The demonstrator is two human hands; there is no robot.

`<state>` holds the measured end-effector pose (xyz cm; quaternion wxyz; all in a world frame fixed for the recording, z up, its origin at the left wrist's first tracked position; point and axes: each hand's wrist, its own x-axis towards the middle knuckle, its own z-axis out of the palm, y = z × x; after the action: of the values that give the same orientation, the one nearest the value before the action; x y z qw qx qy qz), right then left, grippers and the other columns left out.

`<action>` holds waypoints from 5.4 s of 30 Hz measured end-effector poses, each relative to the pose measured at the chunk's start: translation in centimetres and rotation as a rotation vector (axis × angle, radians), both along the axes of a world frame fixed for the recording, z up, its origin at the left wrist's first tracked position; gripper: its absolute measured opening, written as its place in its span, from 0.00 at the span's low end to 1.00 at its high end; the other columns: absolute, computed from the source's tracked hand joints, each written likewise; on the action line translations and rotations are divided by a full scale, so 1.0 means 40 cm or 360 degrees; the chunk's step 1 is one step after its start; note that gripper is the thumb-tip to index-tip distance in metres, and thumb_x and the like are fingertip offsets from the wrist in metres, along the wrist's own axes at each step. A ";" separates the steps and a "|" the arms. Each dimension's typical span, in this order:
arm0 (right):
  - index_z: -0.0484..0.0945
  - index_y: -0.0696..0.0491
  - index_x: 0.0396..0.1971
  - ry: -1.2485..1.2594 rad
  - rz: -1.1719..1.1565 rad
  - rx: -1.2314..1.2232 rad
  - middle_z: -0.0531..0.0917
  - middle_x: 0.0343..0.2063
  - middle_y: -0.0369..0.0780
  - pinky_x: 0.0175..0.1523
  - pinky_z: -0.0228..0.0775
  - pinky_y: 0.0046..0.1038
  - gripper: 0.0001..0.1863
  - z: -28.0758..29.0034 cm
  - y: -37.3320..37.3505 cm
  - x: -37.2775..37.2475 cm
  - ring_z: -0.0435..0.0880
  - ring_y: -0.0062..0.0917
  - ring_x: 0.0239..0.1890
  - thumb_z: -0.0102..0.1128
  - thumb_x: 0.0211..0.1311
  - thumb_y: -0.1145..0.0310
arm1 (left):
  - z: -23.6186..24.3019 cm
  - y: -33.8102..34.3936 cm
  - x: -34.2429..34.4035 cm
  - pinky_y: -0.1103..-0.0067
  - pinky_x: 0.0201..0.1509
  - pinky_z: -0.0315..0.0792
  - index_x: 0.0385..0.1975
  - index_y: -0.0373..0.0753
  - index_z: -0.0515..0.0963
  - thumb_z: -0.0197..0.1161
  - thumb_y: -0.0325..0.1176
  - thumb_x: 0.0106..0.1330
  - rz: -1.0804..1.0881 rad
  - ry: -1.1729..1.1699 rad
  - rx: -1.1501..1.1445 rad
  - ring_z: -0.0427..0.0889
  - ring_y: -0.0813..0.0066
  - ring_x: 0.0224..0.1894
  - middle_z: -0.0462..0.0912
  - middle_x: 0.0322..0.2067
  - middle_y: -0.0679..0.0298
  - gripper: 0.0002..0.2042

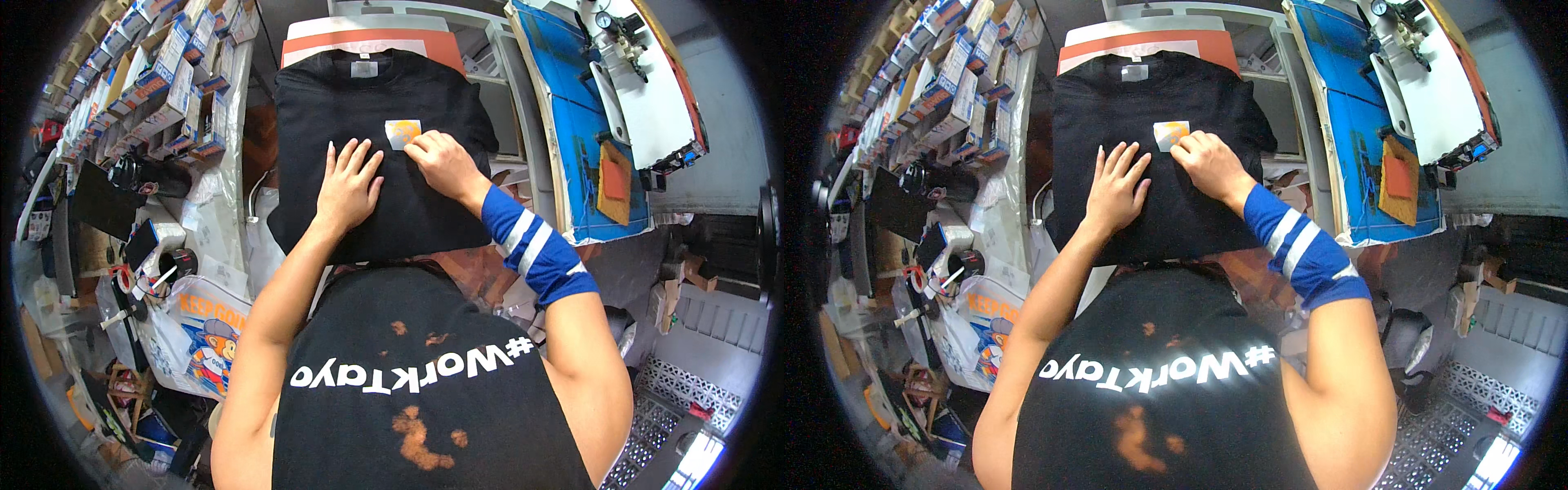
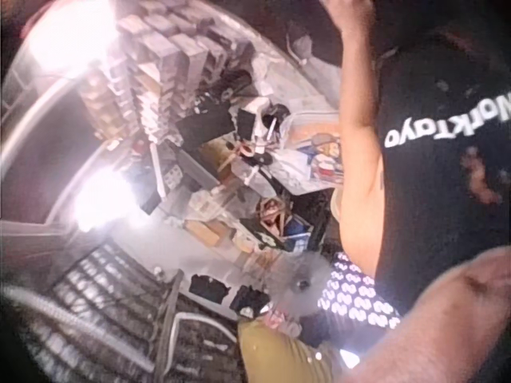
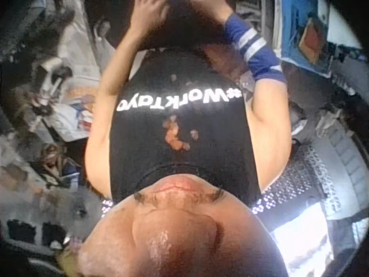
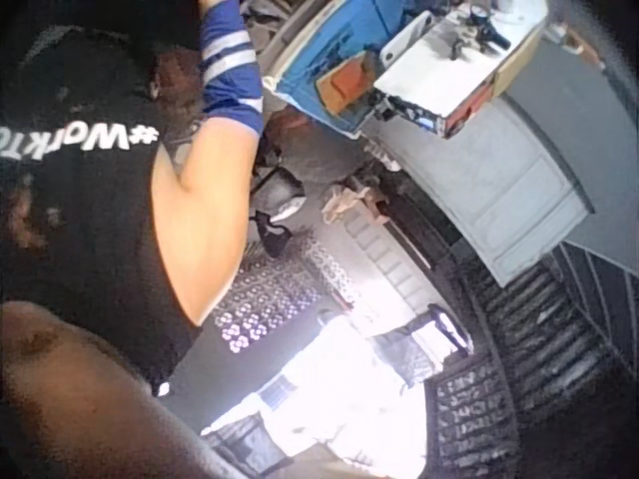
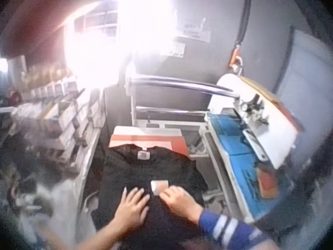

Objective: The person prepares a black t-shirt on a heat press, aligns a transfer sheet with a cartoon monkey design, and uses a utility knife to trim the edges. The person then places the transfer on the shirt, smooths it, and hands the finished shirt to another person.

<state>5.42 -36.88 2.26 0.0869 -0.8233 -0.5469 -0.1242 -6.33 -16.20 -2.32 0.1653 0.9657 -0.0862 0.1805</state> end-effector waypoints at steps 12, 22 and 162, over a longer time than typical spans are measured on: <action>0.82 0.51 0.46 0.0211 0.0174 -0.0073 0.87 0.37 0.41 0.49 0.79 0.35 0.13 -0.001 -0.010 0.099 0.86 0.34 0.41 0.60 0.61 0.72 | 0.007 0.000 0.001 0.51 0.77 0.50 0.61 0.45 0.76 0.61 0.40 0.67 0.0036 0.0005 -0.0001 0.65 0.56 0.71 0.72 0.66 0.56 0.22; 0.83 0.52 0.44 0.0582 0.0037 0.0057 0.86 0.39 0.46 0.50 0.79 0.39 0.11 0.014 0.024 0.147 0.86 0.41 0.43 0.61 0.61 0.74 | 0.013 -0.004 -0.001 0.51 0.77 0.49 0.61 0.45 0.76 0.61 0.40 0.67 0.0042 0.0021 -0.0021 0.64 0.57 0.71 0.72 0.65 0.57 0.22; 0.80 0.55 0.53 0.0538 0.0242 0.1129 0.81 0.54 0.52 0.67 0.67 0.39 0.23 0.272 0.338 0.090 0.77 0.43 0.61 0.70 0.54 0.72 | 0.817 0.274 -0.125 0.79 0.28 0.69 0.20 0.36 0.77 0.82 0.55 0.48 -0.0518 0.1282 -0.1248 0.75 0.83 0.24 0.79 0.22 0.72 0.27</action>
<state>9.01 -23.37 13.14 0.4636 -0.7082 -0.5074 -0.1615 -11.33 -5.25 30.35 0.5557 0.7993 -0.0904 -0.2103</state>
